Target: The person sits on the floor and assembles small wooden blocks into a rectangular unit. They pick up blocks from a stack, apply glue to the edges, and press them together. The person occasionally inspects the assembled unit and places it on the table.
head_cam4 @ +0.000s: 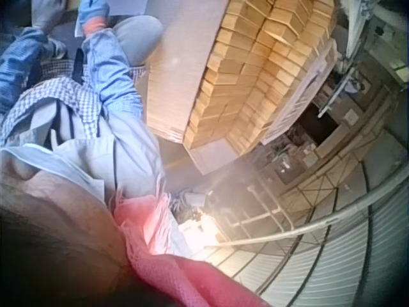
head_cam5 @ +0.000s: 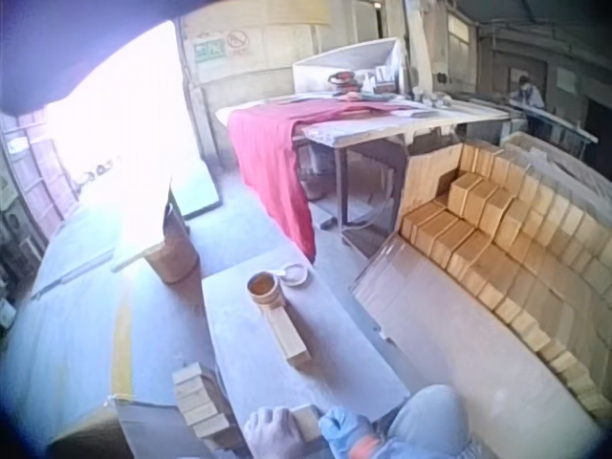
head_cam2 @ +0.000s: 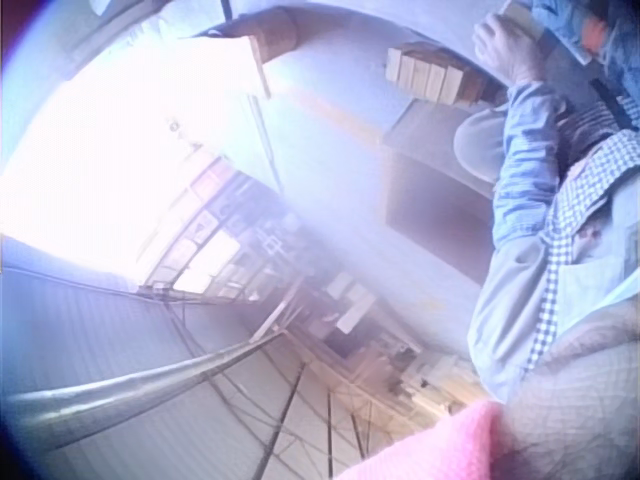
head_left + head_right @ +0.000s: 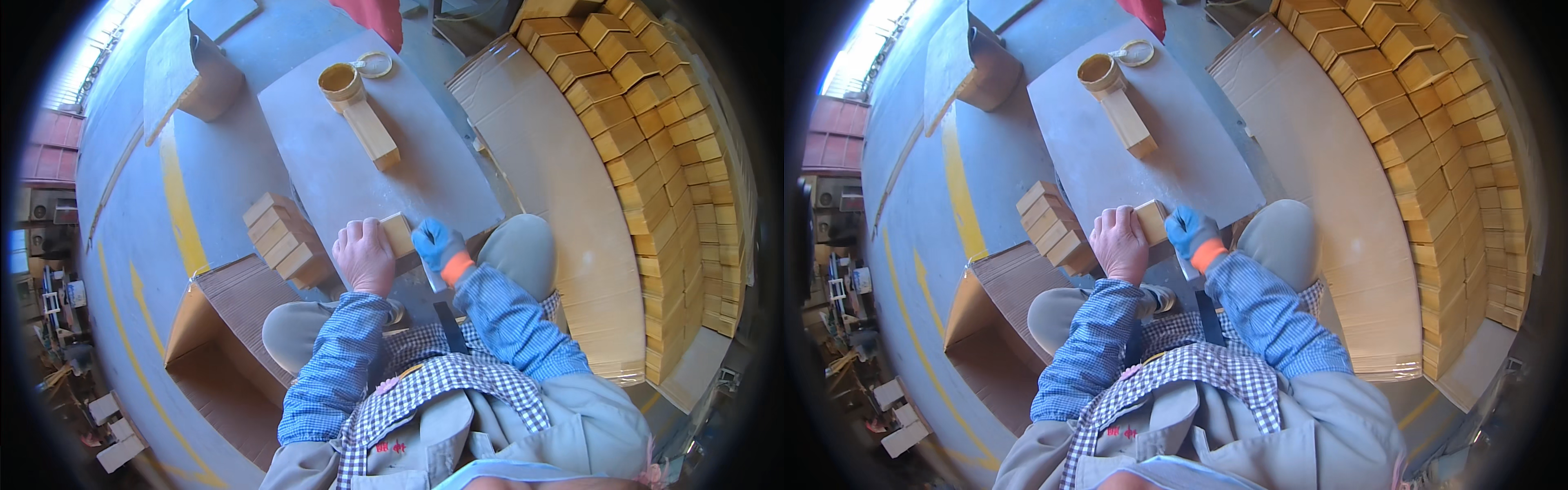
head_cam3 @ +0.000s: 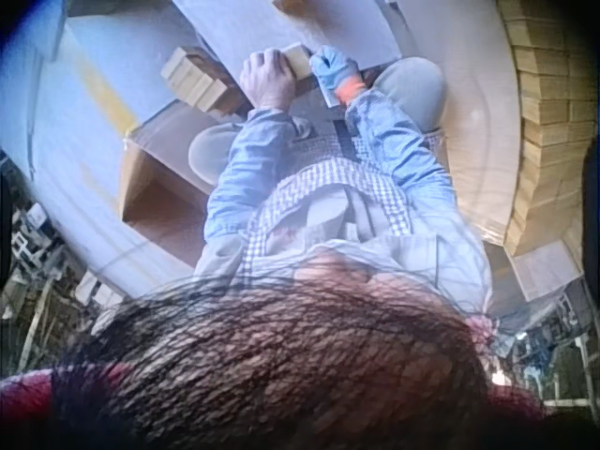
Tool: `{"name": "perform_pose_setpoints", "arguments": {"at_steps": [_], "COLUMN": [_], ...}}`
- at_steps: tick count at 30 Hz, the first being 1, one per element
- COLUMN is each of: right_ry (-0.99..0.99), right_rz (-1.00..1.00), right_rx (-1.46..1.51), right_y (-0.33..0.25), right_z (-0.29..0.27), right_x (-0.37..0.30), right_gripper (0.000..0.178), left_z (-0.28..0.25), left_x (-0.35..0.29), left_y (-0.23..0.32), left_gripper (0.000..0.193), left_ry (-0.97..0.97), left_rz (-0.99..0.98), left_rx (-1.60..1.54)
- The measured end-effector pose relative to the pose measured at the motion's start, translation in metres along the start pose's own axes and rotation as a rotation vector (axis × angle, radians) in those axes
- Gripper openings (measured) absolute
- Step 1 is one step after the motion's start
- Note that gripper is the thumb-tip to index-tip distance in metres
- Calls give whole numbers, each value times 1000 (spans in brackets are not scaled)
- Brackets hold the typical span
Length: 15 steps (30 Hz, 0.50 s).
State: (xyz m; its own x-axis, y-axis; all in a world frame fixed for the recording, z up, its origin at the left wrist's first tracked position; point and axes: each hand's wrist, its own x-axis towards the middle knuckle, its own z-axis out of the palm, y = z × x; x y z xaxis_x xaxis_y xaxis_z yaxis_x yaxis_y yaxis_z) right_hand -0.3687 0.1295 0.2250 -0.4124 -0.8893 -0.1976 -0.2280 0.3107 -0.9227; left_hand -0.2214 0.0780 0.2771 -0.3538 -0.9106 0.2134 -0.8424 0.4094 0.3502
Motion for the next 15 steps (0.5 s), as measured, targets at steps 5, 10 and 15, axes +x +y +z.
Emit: {"name": "perform_pose_setpoints", "arguments": {"at_steps": [5, 10, 15], "right_ry": [184, -27, -31], "right_rz": [-360, 53, 3], "right_rx": [-247, -227, -56], "right_y": [-11, -13, -7], "right_z": [3, -2, -2], "right_x": [4, -10, 16], "right_gripper": [17, 19, 24], "left_z": [-2, -1, -1], "left_x": [0, 1, 1], "left_y": [0, 0, 0], "left_gripper": [13, 12, 13], "left_ry": [-34, -18, -11], "left_rz": [-12, -38, -10], "left_rx": [34, 13, 27]}}
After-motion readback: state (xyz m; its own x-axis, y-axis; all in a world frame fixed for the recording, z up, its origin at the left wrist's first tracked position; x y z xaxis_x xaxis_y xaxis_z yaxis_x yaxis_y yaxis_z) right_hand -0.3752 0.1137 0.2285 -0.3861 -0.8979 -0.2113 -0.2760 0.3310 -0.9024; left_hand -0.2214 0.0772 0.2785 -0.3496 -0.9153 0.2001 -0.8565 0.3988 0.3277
